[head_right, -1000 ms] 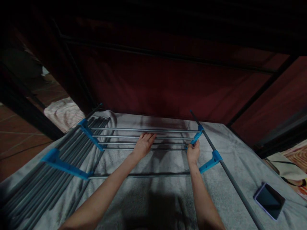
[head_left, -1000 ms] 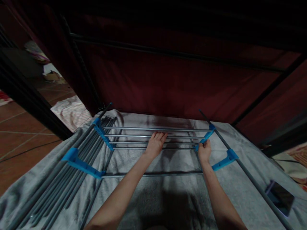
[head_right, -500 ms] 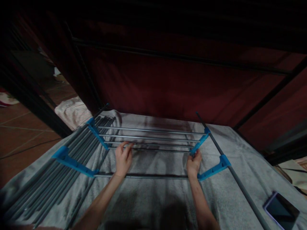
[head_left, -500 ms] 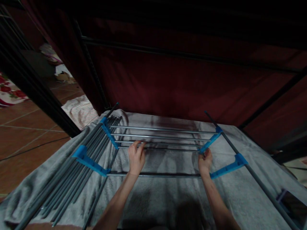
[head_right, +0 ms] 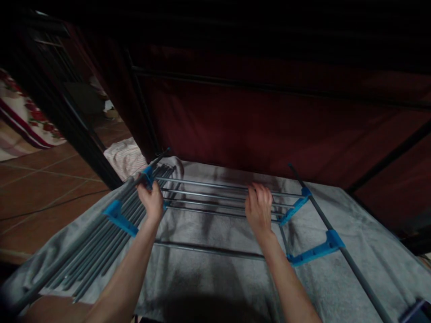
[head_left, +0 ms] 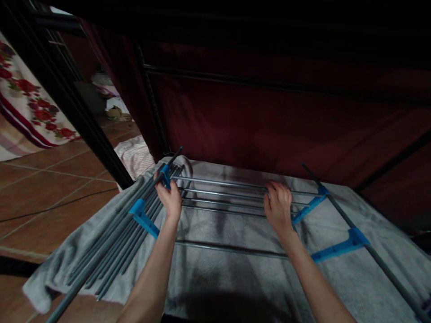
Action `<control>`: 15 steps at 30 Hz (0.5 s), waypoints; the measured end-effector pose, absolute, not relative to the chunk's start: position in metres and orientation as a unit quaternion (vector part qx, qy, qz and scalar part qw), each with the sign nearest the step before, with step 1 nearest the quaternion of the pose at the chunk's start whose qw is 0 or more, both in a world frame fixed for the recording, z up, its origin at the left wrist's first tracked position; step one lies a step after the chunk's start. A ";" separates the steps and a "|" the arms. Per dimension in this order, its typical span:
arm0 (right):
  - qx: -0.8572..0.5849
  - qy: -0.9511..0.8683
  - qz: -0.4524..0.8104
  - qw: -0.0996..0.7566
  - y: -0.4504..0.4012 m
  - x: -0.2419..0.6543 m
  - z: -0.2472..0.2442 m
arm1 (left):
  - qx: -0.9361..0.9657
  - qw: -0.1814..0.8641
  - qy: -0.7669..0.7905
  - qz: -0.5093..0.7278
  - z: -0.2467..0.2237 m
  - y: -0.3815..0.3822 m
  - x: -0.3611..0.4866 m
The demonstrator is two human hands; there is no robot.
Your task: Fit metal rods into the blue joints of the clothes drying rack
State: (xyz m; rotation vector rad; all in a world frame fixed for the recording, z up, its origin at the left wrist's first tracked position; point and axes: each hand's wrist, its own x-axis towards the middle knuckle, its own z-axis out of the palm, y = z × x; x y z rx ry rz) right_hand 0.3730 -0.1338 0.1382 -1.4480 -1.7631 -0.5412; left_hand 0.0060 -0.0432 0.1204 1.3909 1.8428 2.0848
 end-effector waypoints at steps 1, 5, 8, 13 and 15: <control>-0.572 -0.704 -0.215 0.362 -0.128 0.373 0.140 | 0.448 0.013 0.588 0.673 0.123 -0.038 0.002; -0.583 -0.730 -0.220 0.279 -0.112 0.378 0.142 | 0.475 0.032 0.589 0.653 0.127 -0.023 -0.008; -0.575 -0.747 -0.221 0.249 -0.107 0.382 0.142 | 0.469 0.039 0.607 0.641 0.121 -0.018 -0.008; -0.561 -0.752 -0.224 0.264 -0.109 0.389 0.143 | 0.445 0.042 0.628 0.637 0.109 -0.015 -0.001; -0.557 -0.753 -0.222 0.271 -0.110 0.392 0.143 | 0.463 0.042 0.619 0.633 0.106 -0.014 0.002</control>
